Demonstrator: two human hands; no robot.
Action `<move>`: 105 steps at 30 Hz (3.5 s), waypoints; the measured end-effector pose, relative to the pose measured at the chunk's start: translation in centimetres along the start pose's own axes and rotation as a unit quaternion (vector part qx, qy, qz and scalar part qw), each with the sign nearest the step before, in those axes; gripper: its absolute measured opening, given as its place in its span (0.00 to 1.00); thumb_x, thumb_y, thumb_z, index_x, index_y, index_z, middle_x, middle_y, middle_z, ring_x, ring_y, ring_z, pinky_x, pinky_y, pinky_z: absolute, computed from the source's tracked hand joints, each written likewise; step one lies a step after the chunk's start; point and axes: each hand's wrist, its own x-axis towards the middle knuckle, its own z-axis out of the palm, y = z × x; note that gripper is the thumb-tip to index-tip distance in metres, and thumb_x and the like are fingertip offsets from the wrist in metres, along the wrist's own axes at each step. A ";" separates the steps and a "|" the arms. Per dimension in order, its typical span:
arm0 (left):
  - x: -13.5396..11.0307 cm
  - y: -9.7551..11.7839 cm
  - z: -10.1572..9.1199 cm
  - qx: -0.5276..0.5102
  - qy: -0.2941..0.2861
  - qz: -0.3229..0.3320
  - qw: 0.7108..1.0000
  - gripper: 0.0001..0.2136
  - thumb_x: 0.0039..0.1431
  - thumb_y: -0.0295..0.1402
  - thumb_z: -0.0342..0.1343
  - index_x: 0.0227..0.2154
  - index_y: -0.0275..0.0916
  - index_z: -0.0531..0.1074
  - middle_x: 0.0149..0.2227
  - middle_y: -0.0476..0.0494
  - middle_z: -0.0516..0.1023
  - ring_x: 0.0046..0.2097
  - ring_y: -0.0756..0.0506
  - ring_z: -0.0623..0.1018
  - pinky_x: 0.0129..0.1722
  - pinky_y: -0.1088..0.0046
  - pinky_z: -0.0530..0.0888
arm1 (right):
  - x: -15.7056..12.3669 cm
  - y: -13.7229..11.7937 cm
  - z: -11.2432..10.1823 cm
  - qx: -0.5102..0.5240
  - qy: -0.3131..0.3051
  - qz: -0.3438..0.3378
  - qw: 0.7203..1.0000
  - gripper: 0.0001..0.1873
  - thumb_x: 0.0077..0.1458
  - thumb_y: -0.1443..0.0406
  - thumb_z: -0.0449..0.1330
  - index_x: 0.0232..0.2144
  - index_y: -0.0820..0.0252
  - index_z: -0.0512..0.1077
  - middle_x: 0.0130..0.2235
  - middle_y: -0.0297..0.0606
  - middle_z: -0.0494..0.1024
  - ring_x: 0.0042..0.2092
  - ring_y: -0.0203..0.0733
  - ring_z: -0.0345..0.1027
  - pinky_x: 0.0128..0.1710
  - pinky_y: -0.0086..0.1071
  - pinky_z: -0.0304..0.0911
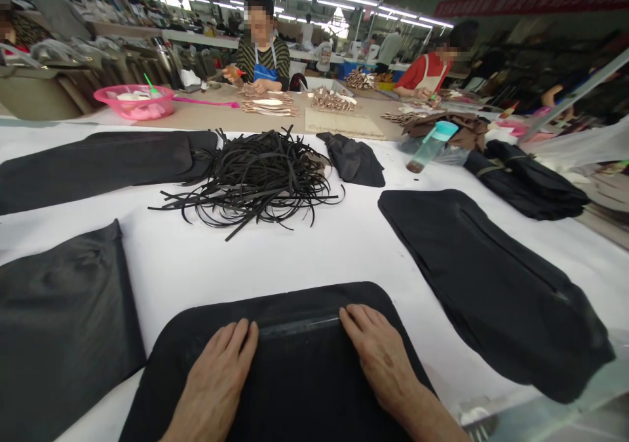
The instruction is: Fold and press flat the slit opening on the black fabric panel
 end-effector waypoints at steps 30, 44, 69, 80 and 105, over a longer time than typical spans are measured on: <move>-1.0 2.6 0.8 -0.246 0.023 0.181 0.952 0.24 0.52 0.24 0.45 0.54 0.35 0.60 0.59 0.40 0.62 0.60 0.39 0.59 0.58 0.59 0.61 | 9.6 -3.8 -1.5 0.052 -0.072 -0.014 0.996 0.04 0.53 0.68 0.62 0.30 0.57 0.69 0.32 0.34 0.70 0.37 0.43 0.63 0.38 0.34 0.59; -1.5 2.8 1.1 -0.233 0.071 0.153 0.958 0.26 0.49 0.20 0.46 0.54 0.36 0.60 0.58 0.36 0.62 0.61 0.38 0.58 0.55 0.57 0.66 | 8.5 -1.5 -4.5 0.090 0.142 -0.037 0.985 0.11 0.63 0.68 0.48 0.28 0.59 0.66 0.29 0.35 0.68 0.31 0.39 0.60 0.31 0.31 0.51; 6.8 5.5 -3.8 -0.335 -0.135 -0.032 0.932 0.09 0.58 0.24 0.45 0.33 0.38 0.70 0.34 0.45 0.73 0.37 0.45 0.72 0.37 0.69 0.70 | 4.9 -1.4 -3.6 0.081 0.043 -0.043 0.995 0.15 0.55 0.75 0.52 0.44 0.59 0.66 0.44 0.40 0.71 0.44 0.44 0.63 0.42 0.37 0.59; 4.2 3.6 -2.8 -0.231 -0.077 0.012 0.970 0.05 0.57 0.24 0.46 0.33 0.38 0.65 0.34 0.46 0.70 0.36 0.44 0.68 0.41 0.64 0.68 | 1.3 -0.8 -0.9 0.126 -0.006 -0.098 0.987 0.15 0.54 0.77 0.47 0.37 0.57 0.67 0.33 0.36 0.69 0.34 0.44 0.61 0.35 0.39 0.57; 1.5 0.7 -2.3 -0.273 -0.064 -0.094 0.955 0.11 0.61 0.24 0.44 0.36 0.41 0.71 0.34 0.48 0.70 0.38 0.44 0.65 0.40 0.63 0.64 | 4.1 -6.7 0.0 0.164 -0.023 -0.075 0.983 0.08 0.56 0.75 0.56 0.35 0.59 0.68 0.33 0.35 0.68 0.35 0.43 0.58 0.35 0.36 0.53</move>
